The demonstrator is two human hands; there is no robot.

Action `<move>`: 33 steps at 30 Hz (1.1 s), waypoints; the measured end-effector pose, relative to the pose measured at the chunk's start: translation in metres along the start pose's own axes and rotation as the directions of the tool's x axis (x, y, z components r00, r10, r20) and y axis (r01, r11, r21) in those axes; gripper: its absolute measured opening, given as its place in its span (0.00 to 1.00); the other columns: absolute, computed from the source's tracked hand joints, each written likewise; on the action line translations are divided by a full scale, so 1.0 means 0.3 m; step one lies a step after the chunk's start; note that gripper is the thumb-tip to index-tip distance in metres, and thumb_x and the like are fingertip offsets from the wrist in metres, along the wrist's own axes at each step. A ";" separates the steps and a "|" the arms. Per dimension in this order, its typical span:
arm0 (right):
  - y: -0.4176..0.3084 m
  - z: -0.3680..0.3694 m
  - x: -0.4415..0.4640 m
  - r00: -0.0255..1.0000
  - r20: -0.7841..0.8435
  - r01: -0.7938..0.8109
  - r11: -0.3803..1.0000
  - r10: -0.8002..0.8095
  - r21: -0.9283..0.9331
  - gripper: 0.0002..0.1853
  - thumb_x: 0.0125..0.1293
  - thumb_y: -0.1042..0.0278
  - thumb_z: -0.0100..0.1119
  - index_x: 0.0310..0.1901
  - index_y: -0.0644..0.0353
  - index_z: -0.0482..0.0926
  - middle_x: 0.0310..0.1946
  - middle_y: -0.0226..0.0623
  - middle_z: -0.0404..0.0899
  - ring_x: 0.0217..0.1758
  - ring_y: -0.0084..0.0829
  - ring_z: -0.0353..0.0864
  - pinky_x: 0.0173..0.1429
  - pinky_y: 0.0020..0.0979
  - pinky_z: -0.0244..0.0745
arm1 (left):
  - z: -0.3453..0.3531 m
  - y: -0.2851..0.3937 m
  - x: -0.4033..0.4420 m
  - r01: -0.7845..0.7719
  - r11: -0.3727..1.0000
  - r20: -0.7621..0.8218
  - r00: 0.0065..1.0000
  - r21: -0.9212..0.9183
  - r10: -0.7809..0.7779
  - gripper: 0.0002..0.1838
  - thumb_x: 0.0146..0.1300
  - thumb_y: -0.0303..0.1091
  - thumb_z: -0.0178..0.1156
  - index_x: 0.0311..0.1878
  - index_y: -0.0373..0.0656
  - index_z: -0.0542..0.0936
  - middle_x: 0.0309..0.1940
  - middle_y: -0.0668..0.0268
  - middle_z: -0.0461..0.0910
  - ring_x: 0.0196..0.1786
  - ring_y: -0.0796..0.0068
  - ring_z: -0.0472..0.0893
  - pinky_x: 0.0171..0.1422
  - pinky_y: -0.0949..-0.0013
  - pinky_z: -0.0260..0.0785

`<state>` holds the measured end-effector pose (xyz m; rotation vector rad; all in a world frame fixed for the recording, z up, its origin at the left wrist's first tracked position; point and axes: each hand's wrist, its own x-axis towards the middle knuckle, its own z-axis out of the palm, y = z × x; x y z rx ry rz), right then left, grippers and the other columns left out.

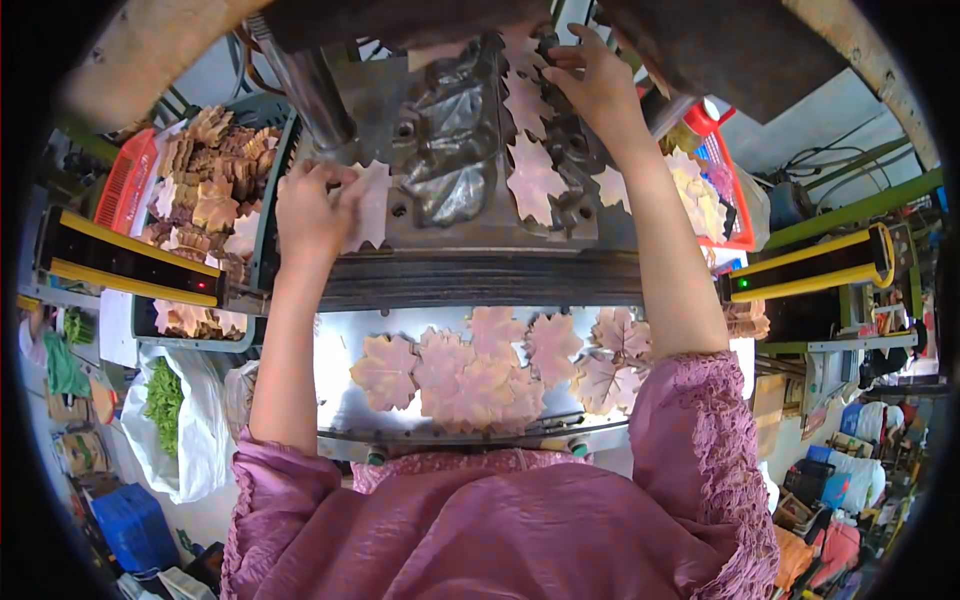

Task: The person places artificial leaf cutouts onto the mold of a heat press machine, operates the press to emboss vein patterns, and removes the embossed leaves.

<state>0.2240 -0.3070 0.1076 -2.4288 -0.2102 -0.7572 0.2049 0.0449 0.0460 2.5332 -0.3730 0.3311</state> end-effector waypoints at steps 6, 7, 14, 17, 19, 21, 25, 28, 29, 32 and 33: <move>-0.076 -0.087 -0.098 0.992 -0.005 -0.127 0.991 0.127 0.029 0.27 0.62 0.64 0.71 0.61 0.63 0.78 0.48 0.38 0.87 0.45 0.28 0.86 0.48 0.26 0.77 | -0.066 0.025 -0.009 -0.073 0.954 -0.023 0.997 -0.291 0.070 0.07 0.60 0.28 0.67 0.40 0.38 0.82 0.35 0.62 0.80 0.36 0.68 0.77 0.45 0.67 0.71; -0.117 -0.110 -0.101 0.990 0.029 -0.141 0.982 0.139 0.123 0.24 0.63 0.63 0.71 0.58 0.63 0.80 0.49 0.38 0.86 0.45 0.28 0.85 0.48 0.25 0.76 | -0.128 0.075 -0.009 0.027 0.848 0.032 0.999 -0.530 -0.012 0.07 0.60 0.27 0.67 0.40 0.38 0.81 0.34 0.64 0.80 0.35 0.72 0.77 0.43 0.71 0.71; -0.375 -0.084 -0.068 0.961 0.276 -0.153 0.870 0.020 0.468 0.14 0.64 0.59 0.71 0.36 0.64 0.86 0.53 0.35 0.83 0.45 0.26 0.80 0.49 0.23 0.71 | -0.199 0.352 0.059 -0.073 0.482 -0.008 0.991 -0.873 0.136 0.09 0.62 0.28 0.68 0.43 0.37 0.80 0.35 0.67 0.81 0.35 0.79 0.77 0.40 0.80 0.67; -0.343 -0.094 -0.106 0.918 0.386 -0.246 0.895 0.092 0.372 0.20 0.60 0.55 0.74 0.35 0.69 0.86 0.51 0.36 0.83 0.36 0.27 0.77 0.39 0.26 0.70 | -0.171 0.244 0.029 -0.146 0.632 -0.110 0.989 -0.761 0.096 0.12 0.60 0.29 0.70 0.44 0.37 0.81 0.36 0.66 0.81 0.35 0.76 0.78 0.41 0.75 0.70; -0.289 -0.087 -0.119 0.944 0.330 -0.171 0.896 0.029 0.410 0.20 0.61 0.54 0.73 0.34 0.68 0.86 0.51 0.37 0.83 0.35 0.28 0.76 0.39 0.26 0.70 | -0.096 0.083 0.020 -0.211 0.901 -0.279 0.954 -0.379 0.107 0.12 0.58 0.29 0.70 0.43 0.38 0.81 0.36 0.66 0.81 0.34 0.73 0.79 0.41 0.71 0.71; -0.303 -0.078 -0.121 0.931 0.343 -0.255 0.897 0.126 0.362 0.17 0.63 0.54 0.71 0.34 0.64 0.88 0.55 0.38 0.82 0.43 0.29 0.76 0.49 0.27 0.69 | -0.057 0.025 -0.029 -0.160 0.974 -0.307 0.946 -0.163 0.104 0.12 0.57 0.29 0.70 0.43 0.38 0.82 0.36 0.66 0.81 0.34 0.72 0.79 0.41 0.69 0.71; -0.363 -0.027 0.106 0.883 0.248 -0.361 0.914 0.399 -0.185 0.17 0.62 0.54 0.71 0.42 0.60 0.87 0.55 0.42 0.82 0.50 0.32 0.79 0.53 0.34 0.74 | -0.037 -0.014 -0.008 0.017 0.991 -0.025 0.999 -0.132 -0.021 0.10 0.56 0.27 0.70 0.41 0.34 0.83 0.34 0.64 0.82 0.33 0.70 0.78 0.43 0.67 0.72; -0.176 0.082 0.229 0.957 0.216 -0.157 0.973 0.192 -0.170 0.23 0.62 0.48 0.69 0.49 0.59 0.85 0.57 0.39 0.81 0.54 0.34 0.78 0.59 0.32 0.71 | -0.027 -0.032 0.004 -0.003 0.994 -0.068 0.998 -0.105 -0.004 0.08 0.56 0.27 0.70 0.38 0.36 0.83 0.33 0.65 0.81 0.33 0.70 0.79 0.42 0.66 0.71; -0.106 0.104 0.263 0.976 0.197 -0.055 0.985 0.088 -0.166 0.26 0.62 0.45 0.68 0.52 0.58 0.83 0.58 0.37 0.81 0.56 0.35 0.78 0.62 0.31 0.69 | -0.018 -0.034 0.010 -0.015 0.996 -0.085 0.996 -0.092 0.007 0.07 0.56 0.28 0.70 0.36 0.37 0.83 0.32 0.65 0.81 0.33 0.70 0.79 0.41 0.65 0.71; 0.102 0.212 0.387 0.961 0.157 0.253 0.954 -0.228 -0.161 0.35 0.62 0.37 0.66 0.62 0.56 0.79 0.60 0.33 0.81 0.63 0.37 0.78 0.70 0.29 0.64 | -0.019 -0.024 -0.002 -0.038 0.980 -0.139 0.990 -0.195 0.011 0.06 0.56 0.27 0.69 0.35 0.38 0.83 0.30 0.66 0.81 0.31 0.70 0.78 0.39 0.66 0.70; 0.094 0.214 0.386 0.958 0.165 0.261 0.952 -0.236 -0.158 0.35 0.62 0.37 0.66 0.62 0.56 0.79 0.60 0.33 0.81 0.63 0.37 0.78 0.70 0.29 0.64 | -0.036 -0.011 -0.018 -0.066 0.952 -0.173 0.985 -0.300 0.014 0.05 0.57 0.26 0.68 0.35 0.38 0.82 0.30 0.66 0.81 0.30 0.70 0.77 0.38 0.68 0.70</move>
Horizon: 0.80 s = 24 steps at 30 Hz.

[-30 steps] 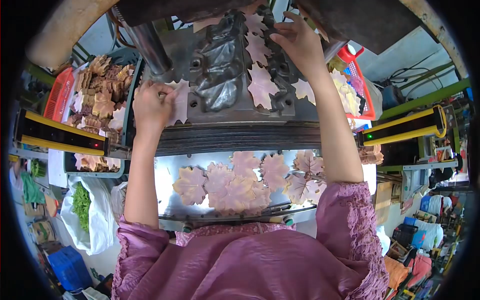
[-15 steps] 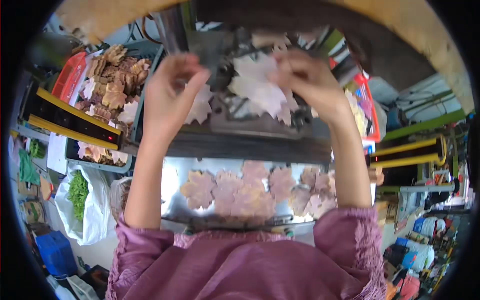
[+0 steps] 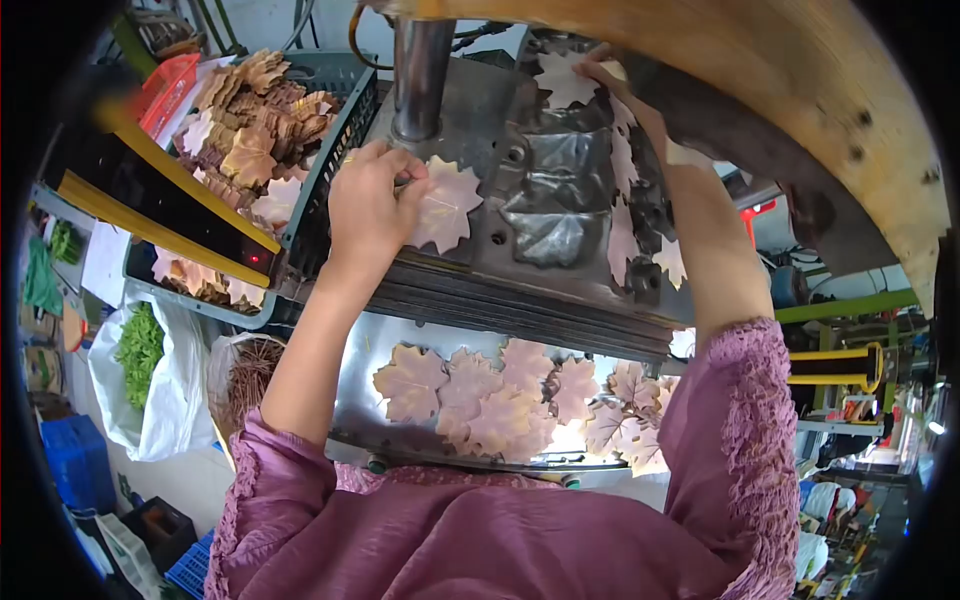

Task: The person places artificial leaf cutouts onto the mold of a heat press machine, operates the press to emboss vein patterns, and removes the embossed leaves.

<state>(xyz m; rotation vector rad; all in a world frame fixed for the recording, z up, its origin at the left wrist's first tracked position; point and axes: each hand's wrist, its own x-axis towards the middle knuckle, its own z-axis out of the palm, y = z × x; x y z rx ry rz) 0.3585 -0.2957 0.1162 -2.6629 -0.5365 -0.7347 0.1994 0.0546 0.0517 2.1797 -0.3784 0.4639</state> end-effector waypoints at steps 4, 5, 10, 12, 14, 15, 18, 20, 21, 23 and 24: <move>-0.056 -0.008 -0.005 0.992 0.060 -0.115 0.988 0.110 0.103 0.27 0.64 0.42 0.67 0.51 0.58 0.84 0.59 0.31 0.81 0.60 0.31 0.78 0.66 0.26 0.66 | -0.089 0.125 0.032 0.082 0.900 -0.051 0.992 -0.429 -0.114 0.01 0.62 0.22 0.63 0.36 0.37 0.81 0.26 0.67 0.81 0.24 0.72 0.72 0.31 0.73 0.65; -0.080 -0.006 -0.025 0.986 0.082 -0.152 0.979 0.142 0.133 0.25 0.64 0.43 0.67 0.48 0.59 0.85 0.58 0.31 0.81 0.59 0.29 0.78 0.65 0.25 0.66 | -0.064 0.122 0.051 0.092 0.900 -0.051 0.991 -0.427 -0.126 0.01 0.62 0.22 0.63 0.36 0.37 0.81 0.26 0.67 0.81 0.24 0.72 0.72 0.31 0.73 0.65; -0.216 -0.091 -0.097 0.961 0.147 -0.270 0.914 0.235 0.305 0.21 0.65 0.48 0.68 0.42 0.60 0.88 0.57 0.29 0.81 0.58 0.26 0.78 0.62 0.23 0.67 | 0.057 0.129 0.161 -0.026 0.887 -0.065 0.998 -0.462 -0.005 0.04 0.66 0.26 0.63 0.38 0.35 0.82 0.23 0.71 0.78 0.22 0.81 0.67 0.27 0.77 0.58; -0.298 -0.103 -0.128 0.947 0.197 -0.318 0.845 0.256 0.431 0.19 0.65 0.50 0.68 0.42 0.61 0.89 0.57 0.29 0.81 0.58 0.25 0.77 0.62 0.23 0.67 | 0.081 0.137 0.165 -0.111 0.938 -0.083 0.993 -0.329 0.088 0.05 0.68 0.27 0.63 0.39 0.35 0.82 0.25 0.73 0.78 0.23 0.85 0.66 0.26 0.80 0.56; -0.329 -0.126 -0.162 0.927 0.235 -0.374 0.756 0.291 0.538 0.18 0.66 0.52 0.68 0.42 0.61 0.89 0.57 0.29 0.81 0.58 0.24 0.76 0.61 0.23 0.67 | 0.098 0.158 0.176 -0.121 0.938 -0.063 0.992 -0.324 0.106 0.05 0.67 0.27 0.64 0.38 0.35 0.82 0.24 0.73 0.77 0.22 0.85 0.66 0.25 0.79 0.56; -0.310 -0.113 -0.182 0.925 0.229 -0.380 0.757 0.303 0.531 0.18 0.66 0.52 0.68 0.42 0.61 0.89 0.57 0.29 0.81 0.58 0.24 0.76 0.61 0.23 0.67 | 0.102 0.167 0.180 -0.124 0.943 -0.051 0.992 -0.309 0.114 0.05 0.66 0.27 0.64 0.38 0.35 0.83 0.22 0.73 0.77 0.21 0.84 0.66 0.25 0.78 0.56; -0.243 -0.048 -0.217 0.890 0.247 -0.447 0.627 0.383 0.638 0.17 0.64 0.53 0.69 0.39 0.60 0.89 0.55 0.28 0.82 0.57 0.24 0.76 0.61 0.23 0.67 | 0.097 0.173 0.187 -0.134 0.954 -0.034 0.991 -0.268 0.130 0.05 0.65 0.28 0.66 0.36 0.35 0.83 0.19 0.73 0.76 0.19 0.83 0.65 0.24 0.75 0.57; -0.223 -0.040 -0.209 0.937 0.212 -0.350 0.752 0.278 0.559 0.17 0.63 0.52 0.70 0.38 0.60 0.89 0.54 0.29 0.82 0.57 0.26 0.76 0.62 0.24 0.66 | 0.096 0.162 0.186 0.005 0.907 0.093 0.995 -0.420 0.038 0.07 0.65 0.30 0.66 0.34 0.36 0.84 0.18 0.73 0.75 0.18 0.84 0.64 0.23 0.76 0.56; -0.210 -0.039 -0.206 0.954 0.200 -0.295 0.806 0.222 0.514 0.17 0.63 0.52 0.70 0.38 0.60 0.89 0.54 0.29 0.82 0.57 0.26 0.76 0.62 0.24 0.66 | 0.097 0.156 0.185 0.080 0.871 0.162 0.987 -0.486 -0.001 0.07 0.66 0.31 0.67 0.33 0.36 0.84 0.18 0.73 0.75 0.18 0.84 0.64 0.22 0.76 0.56; -0.217 -0.052 -0.198 0.968 0.186 -0.237 0.853 0.167 0.466 0.17 0.63 0.51 0.70 0.37 0.59 0.89 0.54 0.30 0.82 0.57 0.27 0.76 0.62 0.25 0.65 | 0.091 0.146 0.186 0.154 0.826 0.234 0.972 -0.542 -0.028 0.08 0.66 0.31 0.67 0.32 0.37 0.85 0.17 0.73 0.75 0.18 0.85 0.64 0.22 0.76 0.55; -0.236 -0.065 -0.185 0.959 0.193 -0.277 0.842 0.209 0.462 0.17 0.62 0.51 0.71 0.37 0.59 0.89 0.53 0.30 0.82 0.57 0.27 0.76 0.63 0.25 0.65 | 0.083 0.140 0.185 0.209 0.785 0.268 0.962 -0.583 -0.057 0.10 0.66 0.33 0.68 0.31 0.37 0.85 0.17 0.72 0.75 0.17 0.85 0.63 0.22 0.76 0.54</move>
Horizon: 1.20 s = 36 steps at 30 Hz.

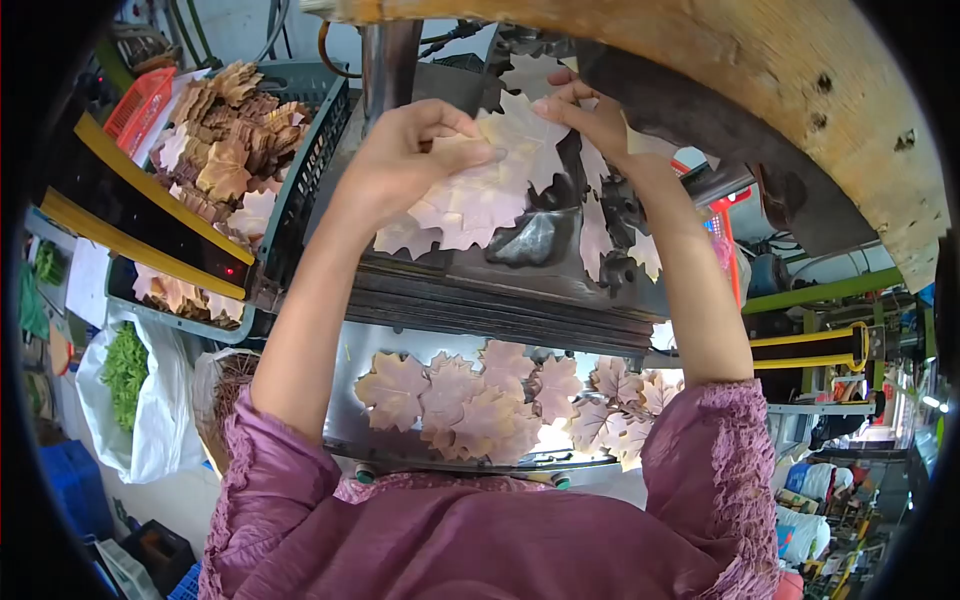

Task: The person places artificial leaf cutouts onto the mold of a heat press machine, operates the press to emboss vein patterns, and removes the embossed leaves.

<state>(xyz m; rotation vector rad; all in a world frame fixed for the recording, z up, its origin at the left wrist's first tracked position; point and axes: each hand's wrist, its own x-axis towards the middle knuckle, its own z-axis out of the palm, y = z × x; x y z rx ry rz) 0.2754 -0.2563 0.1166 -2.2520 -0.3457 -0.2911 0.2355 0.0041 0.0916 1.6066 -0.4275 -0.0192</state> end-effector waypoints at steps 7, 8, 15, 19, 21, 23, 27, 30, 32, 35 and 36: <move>-0.210 -0.034 -0.012 0.999 -0.017 -0.043 0.924 0.039 -0.379 0.17 0.60 0.49 0.72 0.34 0.57 0.89 0.52 0.33 0.81 0.57 0.28 0.76 0.62 0.27 0.65 | -0.029 0.028 -0.015 0.121 0.993 -0.034 0.992 0.009 -0.120 0.15 0.66 0.37 0.69 0.28 0.35 0.85 0.16 0.73 0.74 0.16 0.87 0.61 0.20 0.77 0.51; -0.220 -0.032 -0.028 1.000 -0.004 -0.019 0.864 0.020 -0.504 0.17 0.60 0.49 0.72 0.34 0.57 0.89 0.52 0.33 0.81 0.57 0.28 0.76 0.62 0.27 0.65 | -0.026 0.027 -0.018 0.121 0.990 -0.055 0.992 0.073 -0.117 0.16 0.66 0.38 0.69 0.28 0.34 0.85 0.16 0.73 0.74 0.15 0.87 0.61 0.19 0.77 0.51; -0.263 0.000 -0.151 0.974 0.054 -0.223 0.969 0.218 0.107 0.15 0.60 0.52 0.72 0.33 0.57 0.89 0.50 0.30 0.81 0.50 0.26 0.76 0.55 0.24 0.66 | -0.018 0.094 -0.091 0.144 0.979 -0.076 0.988 0.145 -0.135 0.15 0.65 0.37 0.69 0.29 0.33 0.85 0.17 0.72 0.77 0.15 0.86 0.64 0.20 0.78 0.55; -0.261 -0.013 -0.188 0.963 0.175 -0.202 0.979 0.204 -0.032 0.14 0.60 0.54 0.73 0.34 0.58 0.89 0.48 0.29 0.81 0.44 0.25 0.75 0.50 0.23 0.67 | -0.062 0.098 -0.150 0.207 0.973 -0.180 0.966 0.103 -0.186 0.13 0.63 0.36 0.70 0.30 0.34 0.86 0.17 0.71 0.78 0.16 0.85 0.68 0.22 0.79 0.59; -0.233 -0.011 -0.212 0.980 0.160 -0.103 0.988 0.120 -0.114 0.13 0.60 0.56 0.73 0.33 0.59 0.88 0.47 0.29 0.81 0.41 0.25 0.74 0.47 0.23 0.66 | -0.089 -0.004 -0.148 0.141 0.972 -0.204 0.974 0.189 -0.102 0.11 0.62 0.35 0.71 0.32 0.35 0.86 0.21 0.69 0.80 0.20 0.83 0.71 0.25 0.79 0.62; -0.215 0.000 -0.220 0.988 0.152 0.008 0.981 0.022 -0.192 0.12 0.60 0.58 0.74 0.33 0.60 0.88 0.46 0.29 0.81 0.38 0.24 0.73 0.45 0.23 0.66 | -0.107 -0.080 -0.154 0.072 0.957 -0.226 0.974 0.283 -0.007 0.11 0.60 0.34 0.72 0.34 0.35 0.86 0.25 0.66 0.83 0.23 0.82 0.75 0.28 0.78 0.65; -0.200 0.011 -0.218 0.991 0.116 0.096 0.941 -0.061 -0.326 0.12 0.59 0.60 0.75 0.37 0.60 0.88 0.45 0.31 0.82 0.36 0.25 0.74 0.43 0.25 0.67 | -0.070 -0.122 -0.171 -0.106 0.804 -0.168 0.954 0.585 0.248 0.10 0.61 0.32 0.70 0.41 0.35 0.85 0.34 0.62 0.85 0.32 0.82 0.79 0.36 0.79 0.69; -0.203 0.016 -0.261 0.995 0.075 0.096 0.917 -0.072 -0.387 0.13 0.58 0.61 0.75 0.38 0.61 0.87 0.42 0.32 0.82 0.38 0.27 0.76 0.46 0.27 0.69 | -0.038 -0.112 -0.203 -0.198 0.723 -0.115 0.926 0.662 0.359 0.10 0.63 0.31 0.69 0.44 0.35 0.85 0.39 0.60 0.85 0.35 0.81 0.80 0.40 0.79 0.71; -0.234 0.018 -0.272 0.995 0.019 0.098 0.903 -0.099 -0.418 0.14 0.56 0.62 0.76 0.37 0.62 0.86 0.38 0.34 0.83 0.42 0.31 0.78 0.52 0.32 0.72 | -0.041 -0.061 -0.208 -0.272 0.695 -0.122 0.879 0.666 0.461 0.11 0.65 0.31 0.66 0.46 0.35 0.84 0.42 0.60 0.84 0.37 0.80 0.80 0.41 0.77 0.70; -0.253 -0.012 -0.260 0.988 -0.074 0.101 0.937 -0.133 -0.336 0.14 0.56 0.63 0.75 0.38 0.64 0.84 0.34 0.34 0.83 0.41 0.31 0.79 0.51 0.34 0.75 | -0.024 0.075 -0.155 -0.275 0.901 -0.166 0.924 0.335 0.344 0.10 0.68 0.32 0.64 0.46 0.36 0.83 0.44 0.61 0.84 0.38 0.79 0.80 0.40 0.76 0.70; -0.253 -0.026 -0.270 0.984 -0.132 0.086 0.971 -0.118 -0.225 0.14 0.57 0.63 0.74 0.38 0.64 0.83 0.33 0.34 0.82 0.38 0.30 0.79 0.47 0.32 0.76 | -0.002 0.140 -0.142 -0.158 0.986 -0.114 0.982 -0.052 0.151 0.09 0.69 0.33 0.62 0.46 0.36 0.83 0.44 0.62 0.84 0.37 0.80 0.79 0.39 0.76 0.70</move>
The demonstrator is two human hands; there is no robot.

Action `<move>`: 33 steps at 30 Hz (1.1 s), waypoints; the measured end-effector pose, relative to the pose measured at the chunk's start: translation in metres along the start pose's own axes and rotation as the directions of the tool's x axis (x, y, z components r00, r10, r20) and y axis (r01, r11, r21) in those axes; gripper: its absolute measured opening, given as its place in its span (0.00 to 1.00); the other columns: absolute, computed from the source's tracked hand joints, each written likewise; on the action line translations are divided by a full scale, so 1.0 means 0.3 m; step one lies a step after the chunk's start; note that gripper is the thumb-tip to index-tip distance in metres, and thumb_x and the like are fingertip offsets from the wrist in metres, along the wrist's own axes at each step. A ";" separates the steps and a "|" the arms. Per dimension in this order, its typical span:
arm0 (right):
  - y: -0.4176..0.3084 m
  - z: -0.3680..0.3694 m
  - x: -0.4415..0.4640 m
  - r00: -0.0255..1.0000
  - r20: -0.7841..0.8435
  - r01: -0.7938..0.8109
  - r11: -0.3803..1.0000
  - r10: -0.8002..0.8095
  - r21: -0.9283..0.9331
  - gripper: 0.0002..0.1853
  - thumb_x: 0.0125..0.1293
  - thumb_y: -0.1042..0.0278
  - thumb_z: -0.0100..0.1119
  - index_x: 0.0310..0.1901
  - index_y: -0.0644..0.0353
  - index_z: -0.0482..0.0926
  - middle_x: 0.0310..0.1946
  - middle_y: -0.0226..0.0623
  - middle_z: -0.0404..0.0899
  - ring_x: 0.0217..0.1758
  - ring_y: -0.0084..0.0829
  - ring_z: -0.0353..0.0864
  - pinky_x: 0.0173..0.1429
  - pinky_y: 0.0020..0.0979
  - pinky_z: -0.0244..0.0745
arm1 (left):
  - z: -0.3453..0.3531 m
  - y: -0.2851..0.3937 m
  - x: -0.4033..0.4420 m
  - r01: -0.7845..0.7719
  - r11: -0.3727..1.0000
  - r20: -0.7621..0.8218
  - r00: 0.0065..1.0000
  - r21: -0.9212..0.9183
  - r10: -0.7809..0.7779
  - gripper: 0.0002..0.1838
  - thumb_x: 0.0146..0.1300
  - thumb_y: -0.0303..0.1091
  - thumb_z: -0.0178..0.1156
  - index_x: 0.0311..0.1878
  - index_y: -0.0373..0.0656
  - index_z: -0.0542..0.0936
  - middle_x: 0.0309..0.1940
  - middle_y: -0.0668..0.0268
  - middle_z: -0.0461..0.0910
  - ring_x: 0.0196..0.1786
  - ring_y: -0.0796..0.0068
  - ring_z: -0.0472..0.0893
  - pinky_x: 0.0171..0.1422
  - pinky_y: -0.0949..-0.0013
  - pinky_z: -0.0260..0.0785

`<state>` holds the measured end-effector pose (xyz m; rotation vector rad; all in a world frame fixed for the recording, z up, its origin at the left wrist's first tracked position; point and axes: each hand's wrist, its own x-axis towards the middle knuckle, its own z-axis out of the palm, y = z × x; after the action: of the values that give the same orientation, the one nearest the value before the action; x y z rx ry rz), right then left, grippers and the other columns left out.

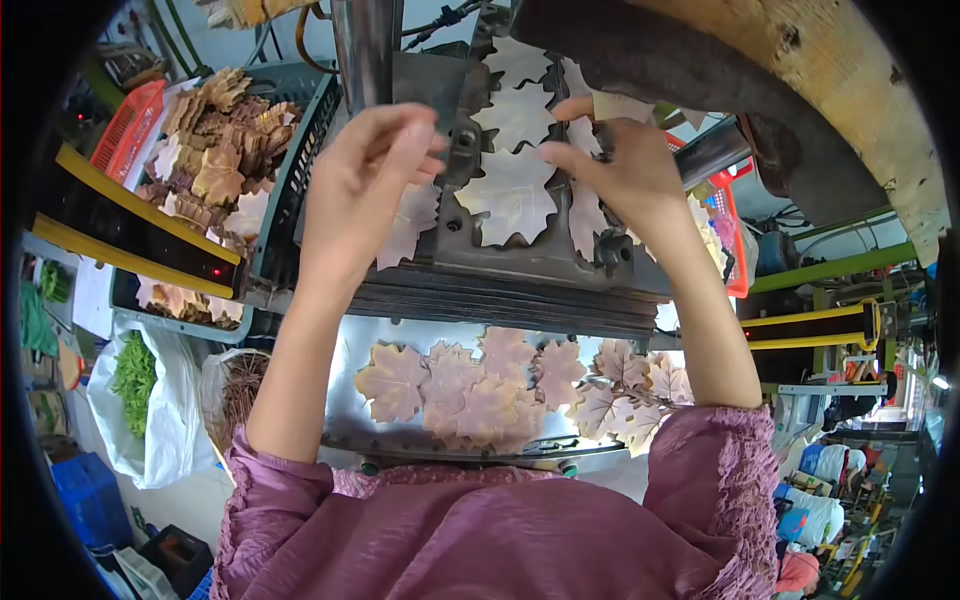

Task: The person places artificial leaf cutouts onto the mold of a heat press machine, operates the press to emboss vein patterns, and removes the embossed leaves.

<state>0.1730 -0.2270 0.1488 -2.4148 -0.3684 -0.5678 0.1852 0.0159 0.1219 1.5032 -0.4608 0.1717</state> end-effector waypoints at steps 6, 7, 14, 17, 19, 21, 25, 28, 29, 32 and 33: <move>-0.053 -0.047 0.051 0.931 -0.164 -0.073 0.606 0.326 0.792 0.13 0.69 0.66 0.64 0.48 0.65 0.78 0.36 0.30 0.80 0.31 0.22 0.75 0.37 0.23 0.71 | 0.087 0.014 0.060 0.300 0.916 0.249 0.939 -0.266 -0.235 0.10 0.71 0.37 0.59 0.41 0.40 0.84 0.39 0.66 0.83 0.33 0.78 0.78 0.36 0.73 0.69; -0.049 -0.057 0.054 0.900 -0.151 -0.034 0.410 0.410 0.911 0.12 0.72 0.67 0.61 0.51 0.65 0.77 0.38 0.29 0.80 0.30 0.20 0.74 0.36 0.20 0.69 | 0.109 -0.014 0.079 0.249 0.960 0.245 0.946 -0.129 -0.213 0.11 0.70 0.38 0.59 0.40 0.40 0.84 0.37 0.67 0.83 0.32 0.77 0.77 0.35 0.73 0.69; 0.024 0.002 0.009 0.815 0.009 -0.150 0.196 0.580 0.969 0.25 0.70 0.68 0.60 0.67 0.58 0.72 0.64 0.39 0.77 0.65 0.40 0.76 0.70 0.45 0.71 | 0.178 -0.088 0.190 -0.044 0.905 0.193 0.980 0.422 -0.042 0.15 0.66 0.42 0.61 0.30 0.40 0.85 0.24 0.74 0.81 0.21 0.71 0.70 0.30 0.68 0.66; 0.003 0.004 0.089 0.731 -0.087 -0.132 0.266 0.677 0.955 0.21 0.68 0.74 0.58 0.63 0.60 0.76 0.58 0.41 0.80 0.64 0.40 0.75 0.67 0.43 0.74 | 0.192 -0.130 0.376 -0.341 0.921 0.548 0.742 -0.186 0.386 0.17 0.72 0.47 0.53 0.53 0.44 0.75 0.47 0.69 0.76 0.45 0.68 0.71 0.53 0.63 0.65; 0.273 -0.116 0.006 0.940 0.171 -0.266 0.323 0.294 0.908 0.22 0.74 0.67 0.54 0.67 0.58 0.72 0.61 0.41 0.78 0.66 0.42 0.74 0.70 0.44 0.72 | 0.188 -0.190 0.421 -0.258 0.580 0.477 0.369 -0.772 0.798 0.30 0.78 0.51 0.45 0.76 0.47 0.65 0.71 0.63 0.71 0.69 0.66 0.72 0.75 0.58 0.64; 0.202 -0.142 0.050 0.861 0.506 -0.501 -0.092 0.045 0.861 0.15 0.74 0.70 0.53 0.59 0.61 0.73 0.48 0.34 0.77 0.45 0.27 0.70 0.46 0.29 0.64 | 0.206 -0.141 0.339 -0.266 0.714 0.485 0.579 -0.648 0.655 0.23 0.75 0.48 0.49 0.66 0.44 0.70 0.63 0.63 0.75 0.62 0.67 0.74 0.69 0.59 0.67; 0.083 -0.233 -0.151 0.800 0.595 -0.591 0.263 0.074 0.762 0.07 0.68 0.67 0.63 0.36 0.63 0.81 0.20 0.29 0.74 0.08 0.14 0.56 0.09 0.16 0.50 | 0.265 0.061 0.119 -0.116 0.962 0.284 0.941 -0.246 0.186 0.15 0.68 0.40 0.60 0.33 0.37 0.86 0.40 0.64 0.86 0.40 0.68 0.83 0.50 0.65 0.76; -0.031 -0.190 -0.434 0.746 0.666 -0.604 0.423 0.000 0.676 0.07 0.68 0.66 0.65 0.35 0.60 0.82 0.21 0.27 0.75 0.13 0.16 0.63 0.15 0.17 0.57 | 0.162 0.123 -0.150 0.529 0.167 0.487 0.841 -0.832 -0.237 0.29 0.78 0.44 0.45 0.76 0.39 0.60 0.72 0.50 0.67 0.73 0.53 0.65 0.78 0.51 0.58; -0.092 -0.194 -0.511 0.742 0.664 -0.596 0.545 0.093 0.589 0.07 0.68 0.65 0.66 0.35 0.60 0.83 0.23 0.27 0.76 0.16 0.17 0.67 0.19 0.19 0.62 | 0.114 0.102 -0.318 0.426 0.376 0.369 0.904 -0.823 -0.217 0.26 0.78 0.37 0.47 0.75 0.38 0.63 0.66 0.52 0.74 0.65 0.59 0.76 0.73 0.55 0.67; -0.140 -0.125 -0.737 0.724 0.555 -0.630 0.720 0.409 0.292 0.12 0.60 0.63 0.73 0.39 0.61 0.85 0.31 0.30 0.81 0.28 0.23 0.75 0.36 0.30 0.74 | -0.092 0.152 -0.707 0.340 0.852 0.089 0.910 0.398 -0.405 0.32 0.61 0.40 0.72 0.62 0.30 0.75 0.49 0.57 0.83 0.48 0.66 0.81 0.58 0.68 0.72; -0.167 -0.101 -0.833 0.815 0.290 -0.565 0.800 0.502 0.201 0.11 0.58 0.65 0.73 0.39 0.62 0.84 0.28 0.29 0.80 0.25 0.23 0.73 0.35 0.28 0.73 | -0.141 0.160 -0.789 0.390 0.776 0.102 0.861 0.495 -0.498 0.26 0.57 0.37 0.74 0.54 0.31 0.79 0.41 0.61 0.84 0.42 0.69 0.81 0.51 0.70 0.73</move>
<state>-0.0728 -0.2379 0.0759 -2.1634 0.1539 0.0177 -0.0390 0.1016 0.0722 2.0760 -0.2316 -0.2983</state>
